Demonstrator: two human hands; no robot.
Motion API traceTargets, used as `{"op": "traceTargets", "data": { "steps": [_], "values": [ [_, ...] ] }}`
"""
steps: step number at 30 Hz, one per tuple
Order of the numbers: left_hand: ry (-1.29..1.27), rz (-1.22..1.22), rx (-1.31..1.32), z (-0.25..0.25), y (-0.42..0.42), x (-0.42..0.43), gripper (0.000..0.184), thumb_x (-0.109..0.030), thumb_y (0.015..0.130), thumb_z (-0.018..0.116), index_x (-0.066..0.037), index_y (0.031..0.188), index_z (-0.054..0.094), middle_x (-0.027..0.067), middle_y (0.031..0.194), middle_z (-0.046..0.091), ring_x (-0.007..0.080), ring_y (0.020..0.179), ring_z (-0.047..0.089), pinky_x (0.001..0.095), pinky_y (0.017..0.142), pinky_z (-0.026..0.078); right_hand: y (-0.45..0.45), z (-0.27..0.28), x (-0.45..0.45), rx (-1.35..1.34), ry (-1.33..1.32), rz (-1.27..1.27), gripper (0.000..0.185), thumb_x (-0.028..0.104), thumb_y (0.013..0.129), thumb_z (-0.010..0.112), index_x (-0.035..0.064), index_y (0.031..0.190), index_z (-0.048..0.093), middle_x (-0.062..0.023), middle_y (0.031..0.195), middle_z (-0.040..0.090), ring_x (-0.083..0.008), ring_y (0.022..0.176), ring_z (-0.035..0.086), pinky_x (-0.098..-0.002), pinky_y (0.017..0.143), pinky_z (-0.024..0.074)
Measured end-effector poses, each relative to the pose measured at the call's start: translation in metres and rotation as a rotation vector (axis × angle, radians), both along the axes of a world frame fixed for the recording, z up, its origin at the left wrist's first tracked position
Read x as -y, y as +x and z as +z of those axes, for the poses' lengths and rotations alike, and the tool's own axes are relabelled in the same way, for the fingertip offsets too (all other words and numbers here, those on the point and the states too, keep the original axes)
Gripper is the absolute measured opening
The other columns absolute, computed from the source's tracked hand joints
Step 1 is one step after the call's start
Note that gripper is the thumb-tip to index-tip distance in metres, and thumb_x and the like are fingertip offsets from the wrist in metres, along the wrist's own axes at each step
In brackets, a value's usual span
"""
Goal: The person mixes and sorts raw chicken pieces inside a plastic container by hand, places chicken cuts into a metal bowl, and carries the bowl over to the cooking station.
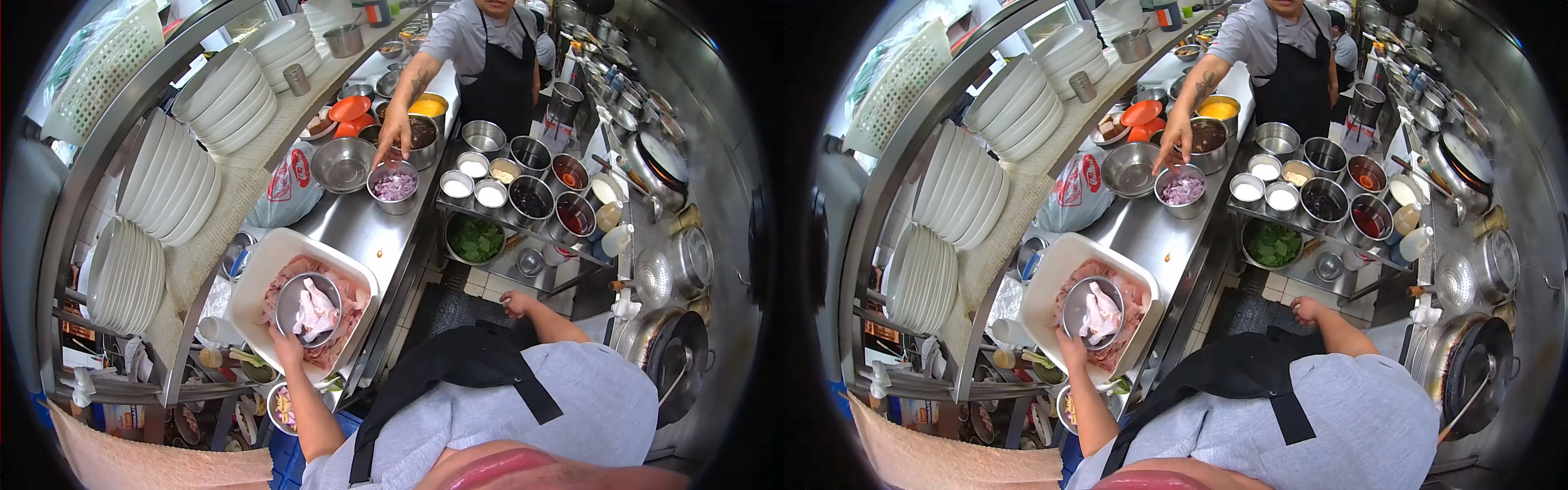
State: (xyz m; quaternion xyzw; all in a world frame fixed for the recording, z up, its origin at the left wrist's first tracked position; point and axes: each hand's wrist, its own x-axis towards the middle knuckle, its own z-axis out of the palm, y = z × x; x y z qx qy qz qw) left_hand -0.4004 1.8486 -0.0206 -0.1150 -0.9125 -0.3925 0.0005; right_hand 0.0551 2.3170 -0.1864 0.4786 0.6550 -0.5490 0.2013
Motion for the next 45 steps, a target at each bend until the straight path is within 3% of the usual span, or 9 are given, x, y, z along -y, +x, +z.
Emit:
{"op": "traceTargets", "data": {
  "steps": [4, 8, 11, 14, 17, 22, 28, 39, 45],
  "values": [
    [-0.007, 0.004, 0.023, -0.005, -0.003, 0.009, 0.043, 0.001, 0.083, 0.049, 0.005, 0.125, 0.045, 0.0276, 0.117, 0.058, 0.0415, 0.11, 0.057, 0.0422, 0.101, 0.04, -0.021, 0.008, 0.005, -0.14, -0.03, 0.074, 0.033, 0.012, 0.093, 0.056, 0.0072, 0.126, 0.058, -0.0098, 0.082, 0.067, -0.019, 0.063, 0.065, -0.0335, 0.049, 0.0507],
    [0.232, -0.007, 0.074, 0.008, 0.003, 0.007, 0.042, 0.001, 0.082, 0.05, 0.005, 0.123, 0.047, 0.0202, 0.116, 0.058, 0.0305, 0.109, 0.056, 0.0362, 0.1, 0.04, -0.095, 0.087, 0.025, -0.497, -0.137, 0.007, 0.028, 0.013, 0.095, 0.055, 0.0039, 0.122, 0.059, -0.0073, 0.079, 0.063, -0.0136, 0.06, 0.06, -0.0286, 0.052, 0.0495],
    [0.302, -0.129, 0.035, 0.045, 0.01, -0.012, 0.052, 0.004, 0.08, 0.049, 0.006, 0.132, 0.045, 0.0198, 0.128, 0.054, 0.0281, 0.117, 0.054, 0.0354, 0.106, 0.037, -0.172, 0.187, 0.057, -0.695, -0.249, 0.119, 0.044, 0.026, 0.099, 0.059, 0.0075, 0.138, 0.051, -0.0063, 0.084, 0.065, -0.0118, 0.073, 0.063, -0.0266, 0.061, 0.0544],
    [0.645, -0.287, 0.201, 0.071, 0.016, -0.057, 0.062, 0.012, 0.08, 0.044, 0.004, 0.141, 0.034, 0.0204, 0.135, 0.049, 0.0266, 0.122, 0.054, 0.0352, 0.099, 0.047, -0.226, 0.243, 0.078, -0.762, -0.504, 0.228, 0.066, 0.042, 0.099, 0.057, 0.0169, 0.153, 0.029, -0.014, 0.086, 0.069, -0.0187, 0.066, 0.068, -0.031, 0.058, 0.0568],
    [0.471, -0.348, 0.127, 0.105, 0.044, -0.1, 0.066, 0.01, 0.079, 0.047, 0.003, 0.144, 0.035, 0.0204, 0.138, 0.048, 0.0281, 0.126, 0.052, 0.0361, 0.107, 0.04, -0.246, 0.277, 0.098, -0.757, -0.582, 0.275, 0.077, 0.055, 0.096, 0.054, 0.0206, 0.155, 0.018, -0.0153, 0.086, 0.069, -0.0193, 0.059, 0.067, -0.0309, 0.053, 0.0563],
    [0.372, -0.542, 0.207, 0.112, 0.085, -0.143, 0.064, 0.006, 0.079, 0.051, 0.003, 0.141, 0.036, 0.0219, 0.135, 0.047, 0.0305, 0.126, 0.048, 0.0388, 0.109, 0.036, -0.223, 0.254, 0.083, -0.666, -0.542, 0.149, 0.042, 0.042, 0.096, 0.058, 0.0019, 0.103, 0.065, -0.0099, 0.083, 0.07, -0.0176, 0.056, 0.066, -0.0326, 0.049, 0.0559],
    [0.409, -0.644, 0.663, 0.104, 0.108, -0.175, 0.064, 0.005, 0.09, 0.046, -0.004, 0.15, 0.024, 0.0235, 0.128, 0.053, 0.0262, 0.104, 0.065, 0.0314, 0.074, 0.06, -0.169, 0.224, 0.065, -0.554, -0.557, -0.066, 0.028, 0.021, 0.089, 0.059, -0.0014, 0.104, 0.064, -0.013, 0.077, 0.068, -0.0197, 0.056, 0.065, -0.0318, 0.049, 0.0545],
    [0.659, -0.5, 0.695, 0.109, 0.075, -0.117, 0.061, -0.002, 0.091, 0.053, -0.009, 0.147, 0.031, 0.0217, 0.134, 0.052, 0.0276, 0.101, 0.067, 0.0346, 0.08, 0.057, -0.104, 0.174, 0.066, -0.547, -0.446, -0.511, 0.024, 0.014, 0.085, 0.054, -0.0031, 0.098, 0.064, -0.0125, 0.07, 0.066, -0.0172, 0.053, 0.063, -0.0294, 0.045, 0.0522],
    [0.447, -0.164, 0.192, 0.068, -0.002, 0.008, 0.056, -0.003, 0.088, 0.049, -0.003, 0.143, 0.038, 0.0208, 0.132, 0.053, 0.0297, 0.117, 0.054, 0.041, 0.096, 0.046, -0.055, 0.122, 0.084, -0.507, -0.457, -0.717, 0.023, 0.016, 0.087, 0.053, 0.0009, 0.102, 0.063, -0.0082, 0.067, 0.064, -0.0138, 0.052, 0.062, -0.0271, 0.044, 0.0516]
  ]
}}
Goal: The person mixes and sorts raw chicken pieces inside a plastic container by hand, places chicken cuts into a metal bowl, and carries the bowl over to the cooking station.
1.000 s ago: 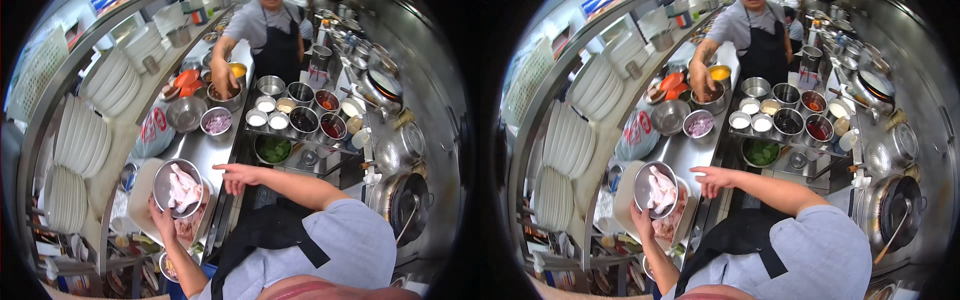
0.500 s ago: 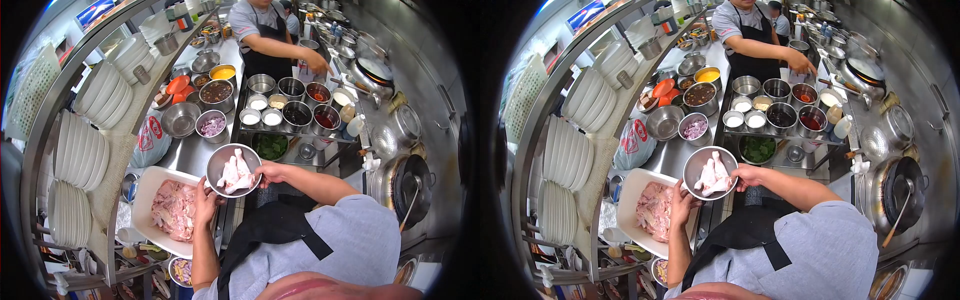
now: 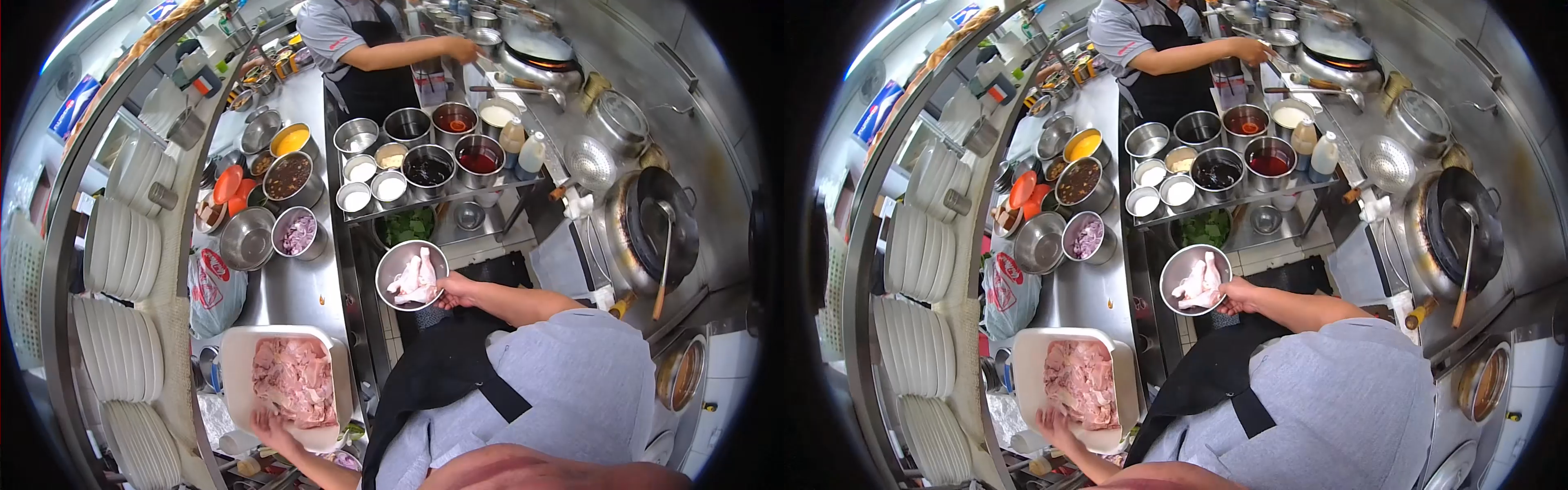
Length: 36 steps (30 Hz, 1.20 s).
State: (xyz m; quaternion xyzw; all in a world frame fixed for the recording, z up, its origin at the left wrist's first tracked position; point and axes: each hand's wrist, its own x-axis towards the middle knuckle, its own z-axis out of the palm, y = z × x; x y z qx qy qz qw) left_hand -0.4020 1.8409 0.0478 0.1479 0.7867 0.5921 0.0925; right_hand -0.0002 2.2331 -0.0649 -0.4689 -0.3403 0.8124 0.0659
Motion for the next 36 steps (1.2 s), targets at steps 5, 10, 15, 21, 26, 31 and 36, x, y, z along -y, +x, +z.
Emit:
{"op": "traceTargets", "data": {
  "steps": [5, 10, 15, 21, 26, 31, 36],
  "values": [
    [-0.39, 0.245, -0.328, -0.026, -0.038, 0.048, 0.056, -0.002, 0.083, 0.049, 0.002, 0.138, 0.044, 0.0227, 0.135, 0.052, 0.0333, 0.12, 0.054, 0.0429, 0.104, 0.041, 0.022, -0.021, 0.006, 0.049, -0.107, -0.143, 0.025, 0.015, 0.089, 0.051, 0.0018, 0.107, 0.061, -0.0083, 0.072, 0.066, -0.0143, 0.055, 0.063, -0.0271, 0.045, 0.0515],
    [-0.822, 0.31, -0.371, -0.042, -0.014, 0.005, 0.053, -0.014, 0.087, 0.057, 0.0, 0.137, 0.046, 0.022, 0.138, 0.051, 0.0395, 0.128, 0.049, 0.0502, 0.106, 0.038, 0.02, -0.017, -0.023, -0.029, -0.107, -0.177, 0.022, 0.013, 0.09, 0.051, 0.0017, 0.105, 0.062, -0.0075, 0.072, 0.066, -0.0145, 0.054, 0.063, -0.027, 0.044, 0.0511],
    [-0.867, 0.308, -0.325, -0.035, -0.009, 0.001, 0.051, -0.015, 0.085, 0.06, 0.001, 0.133, 0.049, 0.0225, 0.137, 0.051, 0.0413, 0.129, 0.046, 0.0505, 0.107, 0.037, -0.001, 0.011, -0.057, -0.113, 0.093, -0.167, 0.018, 0.013, 0.087, 0.057, 0.0003, 0.098, 0.064, -0.0071, 0.07, 0.066, -0.0133, 0.053, 0.063, -0.0274, 0.044, 0.0513],
    [-0.631, 0.291, -0.415, -0.036, -0.03, 0.033, 0.05, -0.001, 0.08, 0.052, 0.006, 0.129, 0.05, 0.0282, 0.136, 0.048, 0.0429, 0.133, 0.04, 0.0499, 0.112, 0.031, -0.031, 0.029, -0.06, -0.021, 0.157, -0.061, 0.021, 0.015, 0.089, 0.052, 0.0008, 0.099, 0.063, -0.0088, 0.07, 0.065, -0.0138, 0.053, 0.063, -0.027, 0.044, 0.0514],
    [-0.696, 0.344, -0.412, -0.054, -0.057, 0.053, 0.056, 0.001, 0.08, 0.05, 0.008, 0.135, 0.045, 0.0289, 0.139, 0.046, 0.0427, 0.135, 0.039, 0.0486, 0.115, 0.03, -0.076, 0.029, -0.048, -0.025, 0.135, 0.051, 0.023, 0.015, 0.09, 0.049, -0.0001, 0.1, 0.063, -0.0095, 0.071, 0.066, -0.0142, 0.054, 0.063, -0.0269, 0.043, 0.0513],
    [-0.683, 0.309, -0.294, -0.082, -0.074, 0.063, 0.061, 0.007, 0.079, 0.046, 0.008, 0.139, 0.041, 0.0291, 0.142, 0.044, 0.0421, 0.135, 0.04, 0.0459, 0.116, 0.03, -0.15, 0.039, -0.034, -0.062, 0.094, 0.261, 0.02, 0.015, 0.088, 0.055, 0.0002, 0.098, 0.062, -0.0088, 0.069, 0.065, -0.0147, 0.052, 0.062, -0.0266, 0.043, 0.0505],
    [-0.626, 0.331, -0.3, -0.076, -0.065, 0.058, 0.059, 0.01, 0.079, 0.047, 0.007, 0.137, 0.043, 0.0289, 0.14, 0.046, 0.0427, 0.133, 0.042, 0.0463, 0.115, 0.031, -0.216, 0.03, -0.016, -0.08, 0.057, 0.307, 0.016, 0.014, 0.085, 0.057, 0.0022, 0.096, 0.062, -0.0083, 0.068, 0.064, -0.0145, 0.051, 0.062, -0.0281, 0.044, 0.0509]
  ]
}}
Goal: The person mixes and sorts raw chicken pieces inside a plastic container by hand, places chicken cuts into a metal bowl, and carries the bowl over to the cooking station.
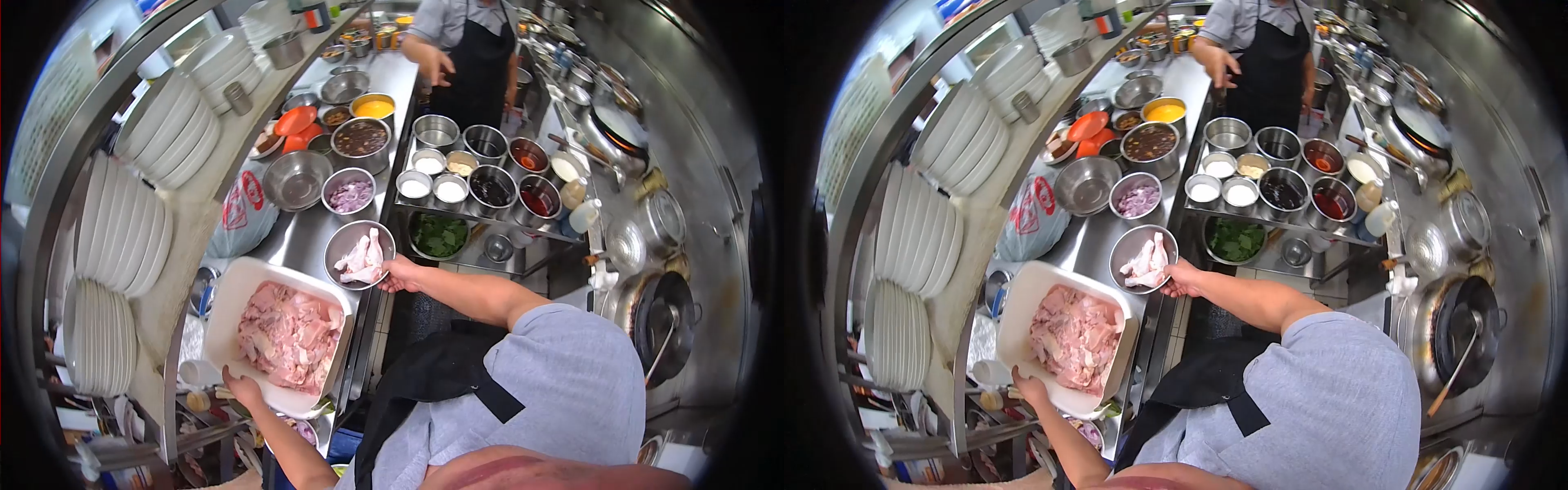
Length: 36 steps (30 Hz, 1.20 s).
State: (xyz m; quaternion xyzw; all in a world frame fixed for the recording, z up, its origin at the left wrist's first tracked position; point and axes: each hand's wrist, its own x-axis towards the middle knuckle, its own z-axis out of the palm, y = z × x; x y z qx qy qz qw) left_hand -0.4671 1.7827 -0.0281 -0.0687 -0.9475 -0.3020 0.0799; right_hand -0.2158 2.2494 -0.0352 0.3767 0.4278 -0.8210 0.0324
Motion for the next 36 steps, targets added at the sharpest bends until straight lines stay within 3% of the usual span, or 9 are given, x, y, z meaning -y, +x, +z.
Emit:
{"op": "traceTargets", "data": {
  "steps": [8, 12, 17, 18, 19, 24, 28, 33, 36],
  "values": [
    [0.012, -0.012, -0.011, 0.016, 0.012, -0.009, 0.055, 0.01, 0.079, 0.05, 0.004, 0.134, 0.048, 0.0268, 0.136, 0.049, 0.0429, 0.13, 0.043, 0.0483, 0.111, 0.034, -0.065, -0.051, -0.013, 0.072, 0.056, 0.112, 0.023, 0.018, 0.087, 0.055, 0.003, 0.1, 0.066, -0.0105, 0.075, 0.067, -0.0181, 0.057, 0.066, -0.0297, 0.048, 0.0529],
    [0.055, -0.018, -0.01, 0.013, 0.01, -0.007, 0.057, 0.01, 0.077, 0.047, 0.004, 0.134, 0.048, 0.0274, 0.134, 0.05, 0.044, 0.13, 0.042, 0.0493, 0.111, 0.033, -0.066, -0.022, -0.005, 0.01, 0.03, 0.086, 0.043, 0.04, 0.093, 0.06, 0.0038, 0.117, 0.063, -0.0168, 0.095, 0.072, -0.0237, 0.076, 0.072, -0.0362, 0.063, 0.0565],
    [0.301, -0.029, 0.062, 0.037, 0.017, -0.022, 0.042, -0.007, 0.086, 0.064, 0.005, 0.125, 0.057, 0.0236, 0.128, 0.057, 0.0348, 0.116, 0.057, 0.0426, 0.096, 0.051, -0.041, 0.04, -0.017, 0.113, 0.691, 0.45, 0.04, 0.025, 0.091, 0.065, 0.0, 0.122, 0.058, -0.0153, 0.092, 0.072, -0.0234, 0.067, 0.071, -0.0308, 0.056, 0.0542],
    [0.386, -0.082, 0.117, 0.047, 0.019, -0.024, 0.046, -0.014, 0.084, 0.071, 0.002, 0.125, 0.058, 0.0222, 0.123, 0.06, 0.0338, 0.114, 0.058, 0.041, 0.094, 0.052, -0.04, 0.02, -0.044, -0.16, 0.639, 0.484, 0.038, 0.02, 0.09, 0.062, -0.0002, 0.121, 0.058, -0.0135, 0.087, 0.071, -0.0204, 0.065, 0.069, -0.0301, 0.054, 0.0528],
    [0.153, -0.065, -0.065, 0.005, 0.007, -0.006, 0.053, -0.013, 0.079, 0.072, 0.002, 0.127, 0.057, 0.0239, 0.123, 0.06, 0.0373, 0.116, 0.056, 0.045, 0.1, 0.047, -0.048, 0.063, -0.021, -0.156, 0.664, 0.356, 0.032, 0.016, 0.089, 0.06, -0.0002, 0.118, 0.061, -0.0116, 0.086, 0.071, -0.0184, 0.067, 0.069, -0.0299, 0.055, 0.0525],
    [0.106, 0.014, -0.001, 0.021, 0.017, -0.009, 0.048, -0.014, 0.084, 0.065, -0.006, 0.131, 0.055, 0.0315, 0.131, 0.048, 0.048, 0.122, 0.049, 0.0496, 0.104, 0.042, -0.136, 0.138, 0.091, -0.339, 1.235, 0.713, 0.044, 0.013, 0.09, 0.062, 0.0048, 0.133, 0.055, -0.0114, 0.099, 0.068, -0.0237, 0.085, 0.068, -0.0338, 0.076, 0.0545],
    [0.157, 0.062, 0.038, 0.023, 0.014, -0.013, 0.044, -0.019, 0.089, 0.065, -0.009, 0.131, 0.055, 0.0305, 0.135, 0.046, 0.0471, 0.123, 0.049, 0.0482, 0.102, 0.044, -0.178, 0.101, 0.229, -0.803, 1.708, 1.507, 0.062, 0.017, 0.079, 0.068, 0.0181, 0.139, 0.053, -0.0156, 0.14, 0.05, -0.0348, 0.13, 0.046, -0.0492, 0.102, 0.044],
    [0.146, 0.068, -0.014, 0.027, 0.015, -0.01, 0.043, -0.012, 0.088, 0.061, -0.011, 0.13, 0.057, 0.0272, 0.136, 0.048, 0.0451, 0.123, 0.05, 0.0472, 0.101, 0.045, -0.186, 0.019, 0.276, -1.069, 2.072, 1.234, 0.041, 0.019, 0.087, 0.057, 0.0239, 0.127, 0.061, -0.0127, 0.137, 0.051, -0.0422, 0.126, 0.049, -0.0614, 0.096, 0.0455],
    [0.159, 0.046, -0.049, 0.029, 0.02, -0.015, 0.044, -0.003, 0.085, 0.056, -0.011, 0.128, 0.059, 0.0263, 0.134, 0.05, 0.0443, 0.122, 0.051, 0.0469, 0.101, 0.045, -0.215, 0.012, 0.259, -0.907, 1.834, 1.263, 0.038, 0.018, 0.085, 0.058, 0.0252, 0.122, 0.063, -0.0105, 0.128, 0.057, -0.0415, 0.123, 0.051, -0.0563, 0.093, 0.05]
  ]
}}
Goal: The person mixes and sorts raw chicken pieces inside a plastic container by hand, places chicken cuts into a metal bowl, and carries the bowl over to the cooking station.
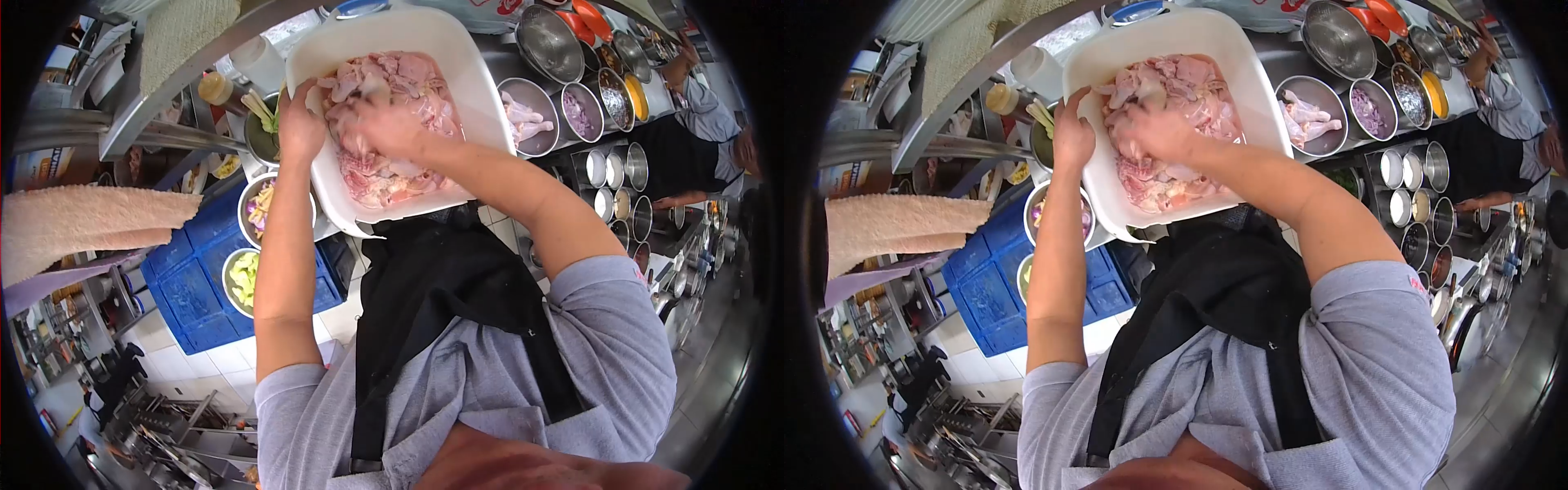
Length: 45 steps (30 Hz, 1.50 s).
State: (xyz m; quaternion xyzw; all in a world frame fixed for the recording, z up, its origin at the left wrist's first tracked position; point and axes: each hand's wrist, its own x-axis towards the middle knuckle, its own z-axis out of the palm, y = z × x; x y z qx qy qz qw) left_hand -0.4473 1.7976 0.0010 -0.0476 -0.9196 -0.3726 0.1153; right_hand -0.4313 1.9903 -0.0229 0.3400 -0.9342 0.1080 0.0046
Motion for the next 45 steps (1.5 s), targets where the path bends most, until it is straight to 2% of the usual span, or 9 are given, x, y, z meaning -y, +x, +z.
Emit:
{"op": "traceTargets", "data": {
  "steps": [4, 9, 19, 24, 29, 35, 38, 40, 45],
  "values": [
    [0.01, 0.011, -0.012, 0.002, 0.0, -0.002, 0.051, 0.005, 0.078, 0.049, -0.01, 0.125, 0.061, 0.0271, 0.13, 0.053, 0.0441, 0.121, 0.052, 0.0466, 0.102, 0.045, -0.032, 0.029, -0.059, 0.202, -0.111, -0.167, 0.036, 0.02, 0.081, 0.066, 0.0221, 0.118, 0.064, -0.0111, 0.117, 0.064, -0.033, 0.118, 0.057, -0.0432, 0.091, 0.0531],
    [-0.07, -0.014, 0.02, -0.002, -0.003, 0.0, 0.062, 0.007, 0.078, 0.044, -0.015, 0.135, 0.054, 0.028, 0.135, 0.049, 0.0449, 0.126, 0.047, 0.0481, 0.108, 0.039, -0.047, 0.014, -0.116, 0.149, 0.228, -0.254, 0.047, 0.019, 0.077, 0.072, 0.012, 0.122, 0.059, -0.0203, 0.126, 0.06, -0.0347, 0.11, 0.063, -0.0431, 0.091, 0.0526],
    [-0.062, -0.077, 0.046, -0.011, -0.008, 0.009, 0.06, 0.005, 0.077, 0.043, -0.01, 0.134, 0.055, 0.0235, 0.135, 0.053, 0.0433, 0.128, 0.046, 0.045, 0.11, 0.037, -0.005, 0.009, -0.121, 0.414, 0.052, -0.326, 0.068, 0.025, 0.076, 0.069, 0.0105, 0.139, 0.045, -0.024, 0.111, 0.064, -0.0403, 0.097, 0.066, -0.0479, 0.084, 0.0526],
    [0.099, -0.164, 0.109, -0.027, -0.018, 0.018, 0.057, 0.005, 0.079, 0.046, 0.002, 0.136, 0.051, 0.0232, 0.137, 0.054, 0.0377, 0.13, 0.049, 0.0452, 0.112, 0.036, -0.008, -0.013, -0.125, 0.388, -0.074, -0.36, 0.017, 0.016, 0.064, 0.062, 0.0023, 0.07, 0.071, -0.0218, 0.078, 0.068, -0.0374, 0.077, 0.068, -0.0476, 0.07, 0.0544],
    [-0.05, -0.166, 0.077, -0.018, -0.017, 0.016, 0.06, 0.007, 0.077, 0.042, 0.004, 0.136, 0.048, 0.0238, 0.14, 0.051, 0.038, 0.134, 0.044, 0.0447, 0.116, 0.029, 0.002, 0.027, -0.123, 0.448, -0.061, -0.342, 0.054, 0.018, 0.074, 0.065, 0.0055, 0.126, 0.057, -0.0231, 0.116, 0.065, -0.0361, 0.095, 0.069, -0.0461, 0.081, 0.0547],
    [-0.064, -0.119, 0.088, -0.018, -0.017, 0.015, 0.059, 0.005, 0.077, 0.041, 0.005, 0.135, 0.049, 0.0238, 0.14, 0.051, 0.0377, 0.134, 0.045, 0.045, 0.115, 0.031, 0.0, 0.004, -0.125, 0.348, -0.155, -0.309, 0.053, 0.016, 0.078, 0.062, 0.0044, 0.129, 0.052, -0.022, 0.108, 0.067, -0.0394, 0.091, 0.068, -0.0469, 0.082, 0.0528],
    [-0.103, -0.14, 0.118, -0.002, -0.003, 0.009, 0.052, -0.001, 0.085, 0.047, 0.0, 0.137, 0.051, 0.0223, 0.139, 0.054, 0.0376, 0.13, 0.049, 0.0441, 0.112, 0.035, -0.013, -0.034, -0.121, 0.307, -0.063, -0.339, 0.021, 0.012, 0.067, 0.06, 0.0126, 0.083, 0.074, -0.0173, 0.078, 0.069, -0.036, 0.072, 0.066, -0.0488, 0.068, 0.0533],
    [-0.038, -0.155, 0.132, 0.002, -0.002, 0.008, 0.052, 0.0, 0.084, 0.047, -0.001, 0.136, 0.052, 0.0222, 0.135, 0.057, 0.0375, 0.129, 0.051, 0.0414, 0.11, 0.038, -0.004, -0.008, -0.128, 0.286, -0.223, -0.24, 0.02, 0.012, 0.065, 0.061, 0.0089, 0.081, 0.072, -0.0183, 0.076, 0.068, -0.0374, 0.069, 0.065, -0.0487, 0.063, 0.052],
    [-0.106, -0.098, 0.044, -0.009, -0.01, 0.011, 0.054, 0.003, 0.078, 0.046, -0.005, 0.131, 0.057, 0.0193, 0.133, 0.057, 0.0375, 0.126, 0.051, 0.0416, 0.11, 0.037, -0.012, 0.016, -0.129, 0.497, -0.238, -0.272, 0.051, 0.003, 0.082, 0.055, 0.0123, 0.132, 0.05, -0.0226, 0.089, 0.067, -0.0398, 0.083, 0.065, -0.0475, 0.072, 0.0499]
  ]
}}
